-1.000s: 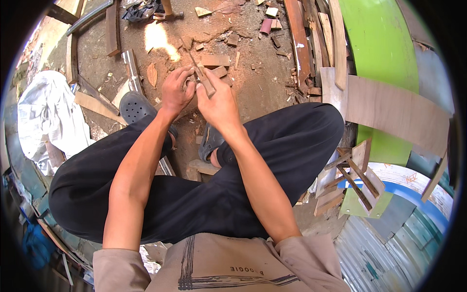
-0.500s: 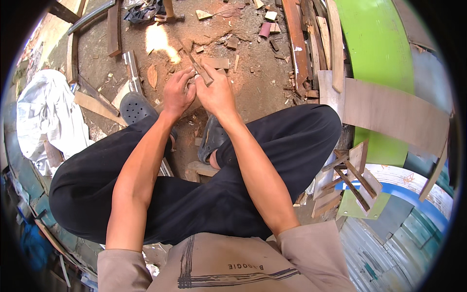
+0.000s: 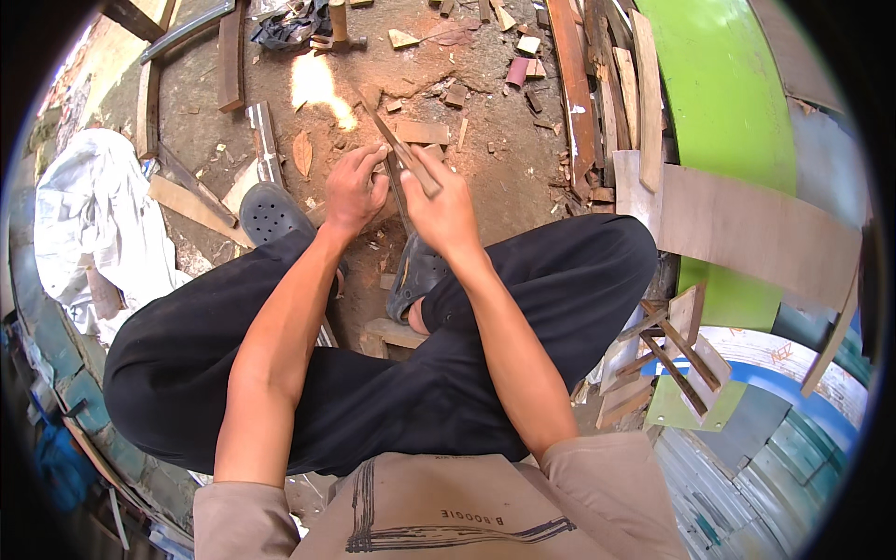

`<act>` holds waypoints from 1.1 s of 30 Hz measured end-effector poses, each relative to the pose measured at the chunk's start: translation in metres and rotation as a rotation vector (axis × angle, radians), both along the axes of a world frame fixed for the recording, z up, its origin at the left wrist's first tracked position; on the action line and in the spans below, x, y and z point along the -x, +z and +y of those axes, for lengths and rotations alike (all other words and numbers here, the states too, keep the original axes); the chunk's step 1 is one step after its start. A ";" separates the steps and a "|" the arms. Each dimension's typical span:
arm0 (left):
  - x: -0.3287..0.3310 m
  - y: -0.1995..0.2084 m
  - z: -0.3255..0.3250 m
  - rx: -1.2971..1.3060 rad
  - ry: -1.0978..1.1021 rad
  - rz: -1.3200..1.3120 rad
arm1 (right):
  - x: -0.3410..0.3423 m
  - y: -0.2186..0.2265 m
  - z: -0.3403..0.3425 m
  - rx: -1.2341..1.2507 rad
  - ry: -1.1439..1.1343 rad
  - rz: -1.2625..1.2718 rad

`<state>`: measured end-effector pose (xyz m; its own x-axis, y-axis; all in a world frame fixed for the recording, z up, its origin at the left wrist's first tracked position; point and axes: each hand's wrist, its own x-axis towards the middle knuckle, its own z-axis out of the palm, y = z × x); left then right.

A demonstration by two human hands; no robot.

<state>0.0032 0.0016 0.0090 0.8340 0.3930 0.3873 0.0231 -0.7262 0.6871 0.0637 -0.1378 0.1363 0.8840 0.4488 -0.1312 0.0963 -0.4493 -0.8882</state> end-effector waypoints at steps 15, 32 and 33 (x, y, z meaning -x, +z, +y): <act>0.007 0.003 0.007 -0.012 0.015 0.036 | 0.045 0.070 -0.032 0.084 0.013 0.122; 0.012 0.001 0.012 0.025 0.037 0.146 | 0.023 0.035 -0.022 0.049 0.052 0.063; 0.011 0.000 0.013 -0.019 0.017 0.212 | -0.003 -0.009 -0.006 -0.020 0.028 0.030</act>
